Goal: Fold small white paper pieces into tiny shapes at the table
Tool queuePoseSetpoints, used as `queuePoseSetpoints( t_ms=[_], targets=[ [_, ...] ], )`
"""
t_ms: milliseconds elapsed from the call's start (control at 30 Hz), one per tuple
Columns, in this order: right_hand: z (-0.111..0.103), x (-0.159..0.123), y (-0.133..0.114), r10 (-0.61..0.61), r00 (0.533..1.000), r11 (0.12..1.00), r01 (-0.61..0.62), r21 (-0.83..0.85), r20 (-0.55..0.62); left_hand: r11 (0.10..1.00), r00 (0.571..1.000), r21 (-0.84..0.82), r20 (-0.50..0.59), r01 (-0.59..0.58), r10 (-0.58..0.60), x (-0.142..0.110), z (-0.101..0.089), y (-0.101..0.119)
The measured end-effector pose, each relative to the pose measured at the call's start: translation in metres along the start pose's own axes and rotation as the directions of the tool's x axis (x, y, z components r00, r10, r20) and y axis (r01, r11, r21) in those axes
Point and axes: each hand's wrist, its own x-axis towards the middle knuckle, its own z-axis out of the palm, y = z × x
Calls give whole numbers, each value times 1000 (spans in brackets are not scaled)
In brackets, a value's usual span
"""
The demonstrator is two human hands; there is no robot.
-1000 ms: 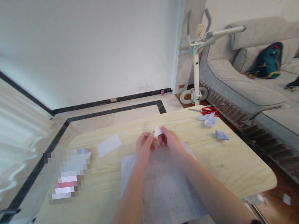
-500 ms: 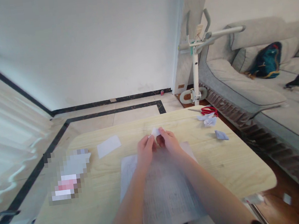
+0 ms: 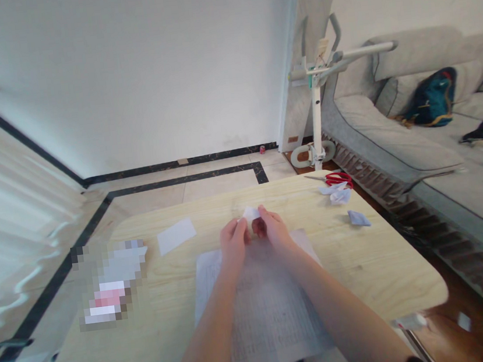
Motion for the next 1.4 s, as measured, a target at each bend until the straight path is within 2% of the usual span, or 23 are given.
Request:
queuePoseSetpoints(
  t_ms=[200, 433, 633, 767, 1000, 1133, 1400],
  targets=[
    [0, 0, 0, -16, 1000, 1000, 16, 4, 2, 1000, 1000, -1, -30, 2, -2, 0, -2, 1],
    [1, 0, -1, -18, 1000, 1000, 18, 22, 4, 998, 999, 28, 14, 49, -49, 0, 1, 2],
    [-1, 1, 0, -31, 999, 999, 31, -16, 7, 1000, 1000, 14, -26, 4, -4, 0, 0, 1],
    [-1, 0, -2, -71, 997, 997, 71, -41, -6, 1000, 998, -23, -60, 21, -23, 1, -2, 2],
    [-2, -1, -2, -117, 993, 990, 116, -74, -6, 999, 999, -38, -21, 26, -26, 1, 0, -1],
    [-2, -1, 0, -102, 995, 993, 102, -63, 4, 998, 999, -28, -17, 47, -48, 1, 0, -2],
    [0, -3, -6, -77, 997, 995, 79, -54, 28, 999, 1000, -42, -22, 14, -15, 1, 0, -4]
  ],
)
